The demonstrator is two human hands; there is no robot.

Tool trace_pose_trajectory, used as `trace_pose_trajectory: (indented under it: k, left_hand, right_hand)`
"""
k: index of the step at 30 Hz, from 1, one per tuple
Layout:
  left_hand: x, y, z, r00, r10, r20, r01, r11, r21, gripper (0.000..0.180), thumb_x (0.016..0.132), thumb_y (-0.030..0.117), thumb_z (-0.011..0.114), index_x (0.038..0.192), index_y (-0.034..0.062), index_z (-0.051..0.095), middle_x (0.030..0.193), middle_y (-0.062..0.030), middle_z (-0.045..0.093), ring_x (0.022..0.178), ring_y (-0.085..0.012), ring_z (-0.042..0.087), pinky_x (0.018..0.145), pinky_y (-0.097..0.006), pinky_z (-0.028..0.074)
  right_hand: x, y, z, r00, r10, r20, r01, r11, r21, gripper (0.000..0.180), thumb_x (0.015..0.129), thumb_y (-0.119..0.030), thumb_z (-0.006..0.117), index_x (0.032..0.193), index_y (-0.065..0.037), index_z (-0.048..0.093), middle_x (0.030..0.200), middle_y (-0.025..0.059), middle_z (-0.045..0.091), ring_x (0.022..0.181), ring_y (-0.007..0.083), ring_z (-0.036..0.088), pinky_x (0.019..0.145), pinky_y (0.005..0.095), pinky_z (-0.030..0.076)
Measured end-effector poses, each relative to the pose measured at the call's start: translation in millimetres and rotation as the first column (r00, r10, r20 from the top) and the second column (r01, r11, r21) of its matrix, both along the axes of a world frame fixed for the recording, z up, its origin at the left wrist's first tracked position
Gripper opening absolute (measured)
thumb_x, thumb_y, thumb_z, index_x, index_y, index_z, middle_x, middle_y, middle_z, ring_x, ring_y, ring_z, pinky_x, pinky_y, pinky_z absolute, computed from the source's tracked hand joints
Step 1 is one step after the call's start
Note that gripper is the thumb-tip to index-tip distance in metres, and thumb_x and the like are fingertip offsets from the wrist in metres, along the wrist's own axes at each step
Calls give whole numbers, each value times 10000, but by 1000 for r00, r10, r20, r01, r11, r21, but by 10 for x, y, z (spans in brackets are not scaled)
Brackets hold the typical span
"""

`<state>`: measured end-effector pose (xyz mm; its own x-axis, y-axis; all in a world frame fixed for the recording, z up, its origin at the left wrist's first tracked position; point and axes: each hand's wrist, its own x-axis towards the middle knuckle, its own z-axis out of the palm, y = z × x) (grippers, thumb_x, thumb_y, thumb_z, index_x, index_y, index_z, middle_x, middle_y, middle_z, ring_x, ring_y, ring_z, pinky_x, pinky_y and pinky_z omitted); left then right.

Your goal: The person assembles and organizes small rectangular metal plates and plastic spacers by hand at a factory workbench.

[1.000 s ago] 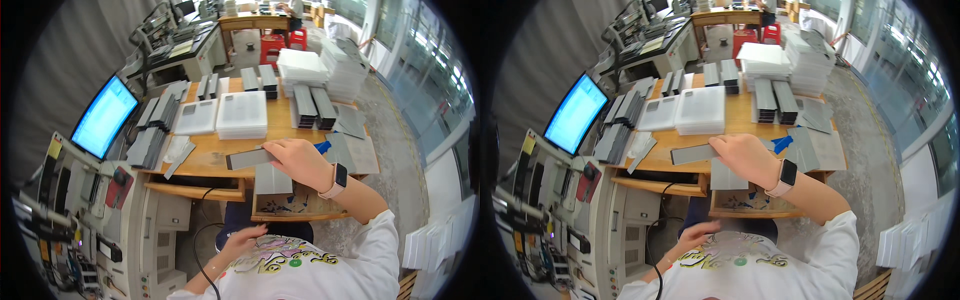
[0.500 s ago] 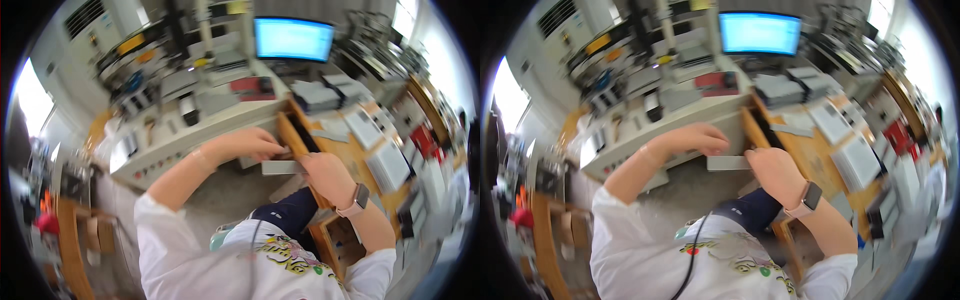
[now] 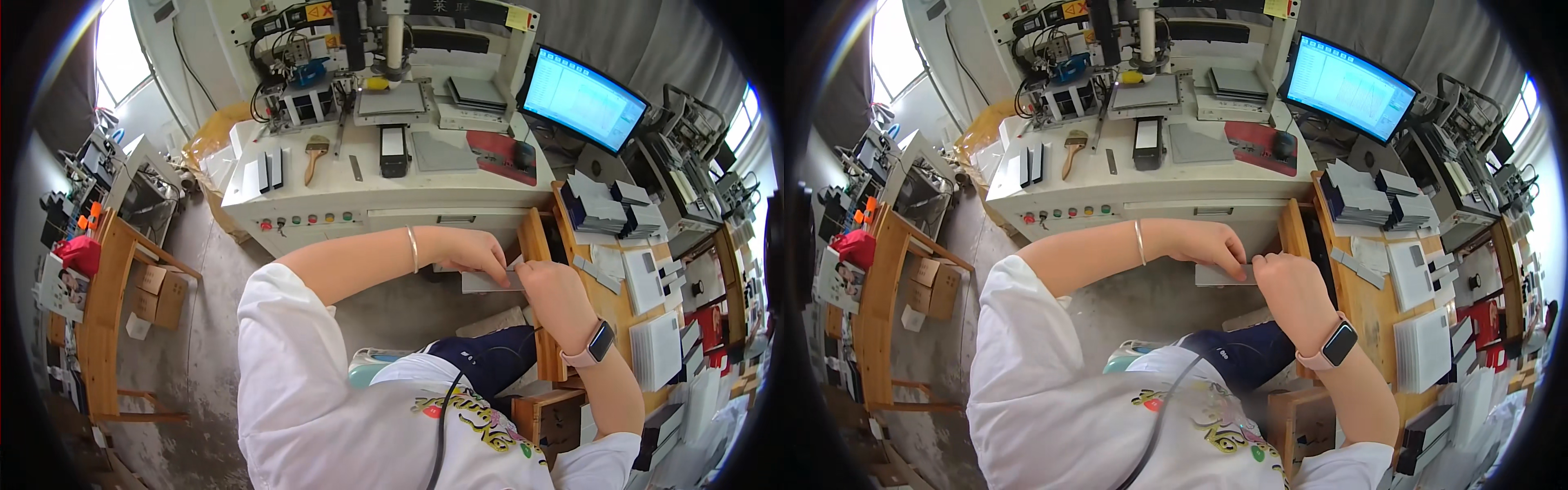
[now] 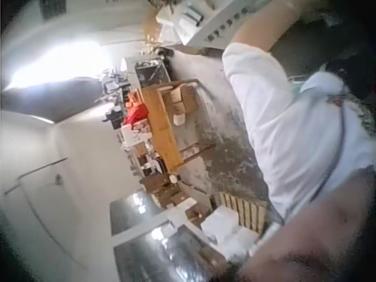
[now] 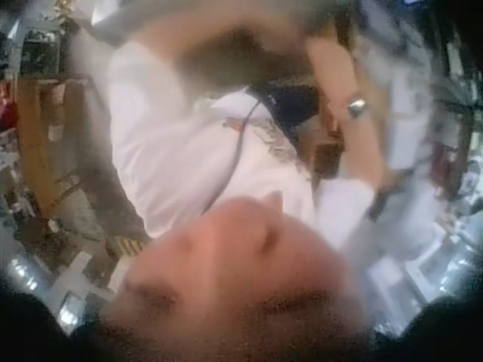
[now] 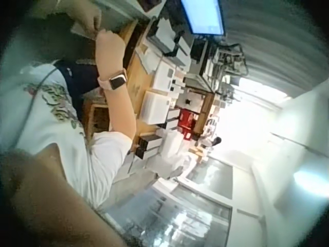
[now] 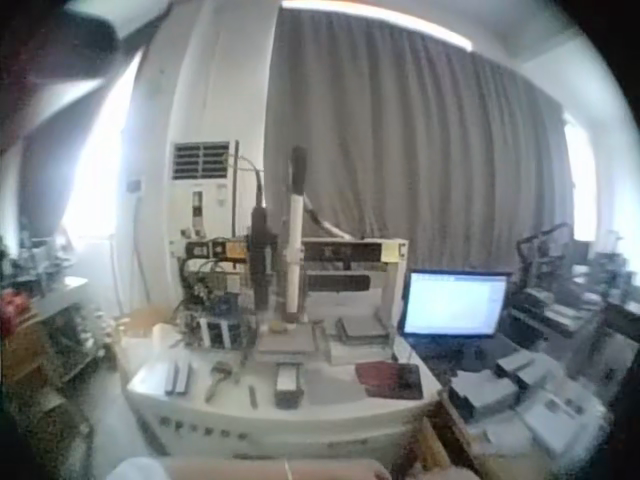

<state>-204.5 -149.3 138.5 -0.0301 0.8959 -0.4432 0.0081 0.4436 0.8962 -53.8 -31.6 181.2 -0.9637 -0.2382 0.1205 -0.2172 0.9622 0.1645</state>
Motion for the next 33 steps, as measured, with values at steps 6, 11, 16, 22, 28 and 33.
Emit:
trace_pose_trajectory:
  k: [6,11,16,22,28,33]
  left_hand:
    - [-22,-285,-360,601,146,786,-499,837,225,471,870,394,427,1103,-11,482,1017,-157,557,927,-250,549,851,-388,436]
    - [745,59,-838,316,464,828,-911,391,128,359,875,269,470,1124,12,446,993,-129,529,968,-256,515,867,-416,424]
    - [957,312,-807,201,628,752,-969,239,59,131,854,132,507,940,34,509,847,-65,570,782,-170,563,743,-343,465]
    - [899,99,-1136,124,668,734,-984,176,6,147,795,47,569,925,10,512,808,-41,566,710,-136,566,582,-240,458]
    - [496,-601,-1207,-46,736,675,-994,35,-105,199,755,26,578,943,13,512,806,-59,556,699,-161,561,562,-273,476]
    - [-894,-2364,-1089,28,884,467,-947,-127,297,20,758,64,547,777,57,545,657,-14,511,538,-115,478,477,-242,397]
  right_hand:
    - [12,161,-16,978,-196,70,202,818,-538,254,633,-152,663,808,18,591,721,197,576,733,349,565,651,392,448]
    - [-158,186,-351,921,-391,4,305,712,-633,268,611,-171,669,757,42,600,730,205,584,727,352,574,640,377,458]
    - [-190,63,-671,879,-472,69,433,728,-532,162,637,-135,628,659,20,590,699,208,583,704,356,578,634,400,469]
    - [-281,-383,-855,902,-424,-76,339,808,-481,102,670,-66,543,651,24,585,645,216,576,646,355,593,581,406,484]
    - [-461,-613,-591,954,-270,132,300,832,-467,483,627,-326,703,909,45,576,782,200,606,729,349,595,651,388,485]
    - [-315,-239,-211,924,-270,272,380,549,-744,569,668,-285,710,1111,14,516,981,185,589,821,232,596,727,309,476]
